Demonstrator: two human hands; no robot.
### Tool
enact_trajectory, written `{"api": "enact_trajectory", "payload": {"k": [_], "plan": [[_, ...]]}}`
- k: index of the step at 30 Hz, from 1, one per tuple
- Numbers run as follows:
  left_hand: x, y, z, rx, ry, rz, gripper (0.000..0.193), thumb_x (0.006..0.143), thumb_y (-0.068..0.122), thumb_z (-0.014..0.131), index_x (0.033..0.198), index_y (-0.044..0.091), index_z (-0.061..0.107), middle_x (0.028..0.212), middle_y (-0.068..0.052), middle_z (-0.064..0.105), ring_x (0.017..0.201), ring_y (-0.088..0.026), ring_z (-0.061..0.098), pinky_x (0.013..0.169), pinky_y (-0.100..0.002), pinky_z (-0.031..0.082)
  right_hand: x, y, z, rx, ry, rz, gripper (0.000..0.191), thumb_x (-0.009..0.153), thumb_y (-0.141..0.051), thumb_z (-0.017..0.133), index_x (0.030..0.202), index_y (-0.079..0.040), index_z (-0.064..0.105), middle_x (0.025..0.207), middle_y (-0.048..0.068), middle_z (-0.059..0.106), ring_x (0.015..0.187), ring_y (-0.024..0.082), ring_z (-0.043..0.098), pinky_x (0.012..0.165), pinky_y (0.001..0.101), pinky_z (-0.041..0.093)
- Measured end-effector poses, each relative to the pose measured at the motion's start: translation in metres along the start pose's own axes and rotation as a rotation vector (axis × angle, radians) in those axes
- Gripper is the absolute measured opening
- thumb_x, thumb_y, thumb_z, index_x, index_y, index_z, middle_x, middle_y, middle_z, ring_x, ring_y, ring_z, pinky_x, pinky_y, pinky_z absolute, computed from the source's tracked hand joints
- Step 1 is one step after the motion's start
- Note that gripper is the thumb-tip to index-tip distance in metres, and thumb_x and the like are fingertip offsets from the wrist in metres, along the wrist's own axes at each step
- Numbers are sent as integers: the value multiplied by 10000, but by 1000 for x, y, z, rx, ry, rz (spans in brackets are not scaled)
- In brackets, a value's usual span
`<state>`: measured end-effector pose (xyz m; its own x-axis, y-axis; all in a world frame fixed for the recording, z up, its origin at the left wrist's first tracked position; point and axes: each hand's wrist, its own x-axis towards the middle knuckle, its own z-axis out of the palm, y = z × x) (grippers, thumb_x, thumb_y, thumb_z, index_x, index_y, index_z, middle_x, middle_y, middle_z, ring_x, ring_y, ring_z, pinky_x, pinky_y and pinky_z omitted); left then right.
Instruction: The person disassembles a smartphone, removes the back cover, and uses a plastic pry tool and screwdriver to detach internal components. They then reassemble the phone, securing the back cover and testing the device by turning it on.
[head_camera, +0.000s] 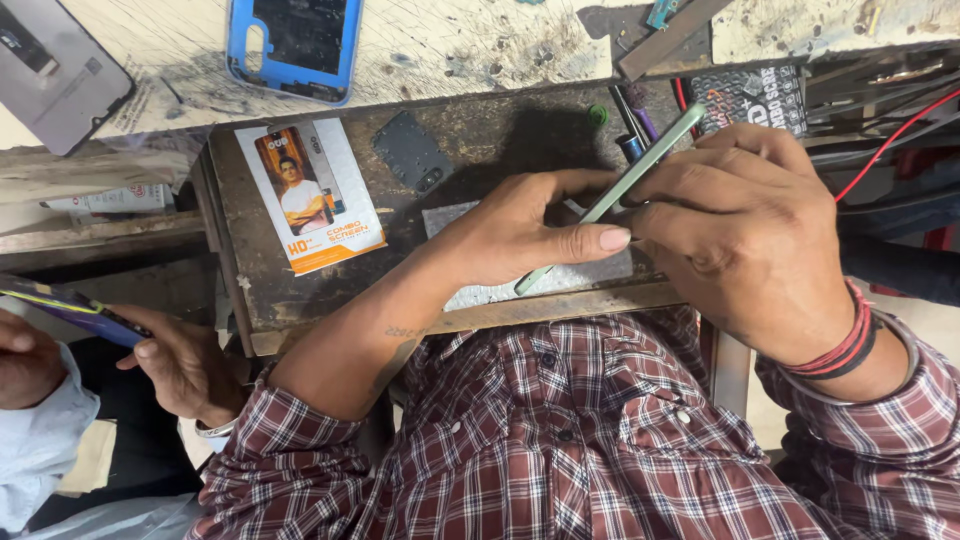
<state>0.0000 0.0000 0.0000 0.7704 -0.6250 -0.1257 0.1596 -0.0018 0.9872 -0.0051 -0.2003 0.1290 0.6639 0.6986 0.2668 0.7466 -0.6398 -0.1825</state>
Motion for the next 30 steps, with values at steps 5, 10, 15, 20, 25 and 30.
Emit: {"api": "enact_trajectory", "payload": {"k": [5,10,15,20,25,30], "plan": [[-5,-8,21,-61,-2,-9,935,830,637,721,1445,-48,562,1051,-133,749,889,-181,750,747,-294,652,-29,1,-1,-17,-13,-42,175,694,-28,815,828,-126,759,1049,16,734,1020,226,695,1007,434,494],[-9,-19,23,-72,-43,-9,895,828,605,737,1448,-18,566,1089,-121,755,942,-184,750,787,-319,652,-41,-4,5,-29,-79,-17,234,674,-20,799,870,-145,770,1100,8,745,1104,213,686,1069,460,473],[-4,-25,28,22,-43,95,891,859,656,718,1442,-10,610,1230,-136,758,1162,-224,720,1010,-372,572,-53,2,4,-37,-97,-28,279,679,-29,797,927,-156,775,1132,6,747,1173,217,668,1072,474,457],[-6,-30,46,55,-39,56,933,810,684,700,1444,6,608,1209,-150,767,1155,-241,727,1001,-385,569,-75,1,0,-9,-120,-4,282,673,-36,807,924,-160,774,1142,1,753,1207,219,666,1103,489,447],[0,-34,54,87,-29,52,940,809,689,702,1446,6,599,1219,-166,757,1169,-251,729,996,-398,578,-85,6,-1,45,-117,6,277,669,-71,836,921,-171,778,1138,0,750,1222,220,654,1104,506,425],[2,-33,56,89,-47,57,926,811,683,697,1444,14,610,1228,-167,761,1162,-259,735,995,-404,570,-92,10,0,27,-123,6,301,643,-57,834,916,-174,792,1133,-10,756,1243,222,651,1108,515,425]]}}
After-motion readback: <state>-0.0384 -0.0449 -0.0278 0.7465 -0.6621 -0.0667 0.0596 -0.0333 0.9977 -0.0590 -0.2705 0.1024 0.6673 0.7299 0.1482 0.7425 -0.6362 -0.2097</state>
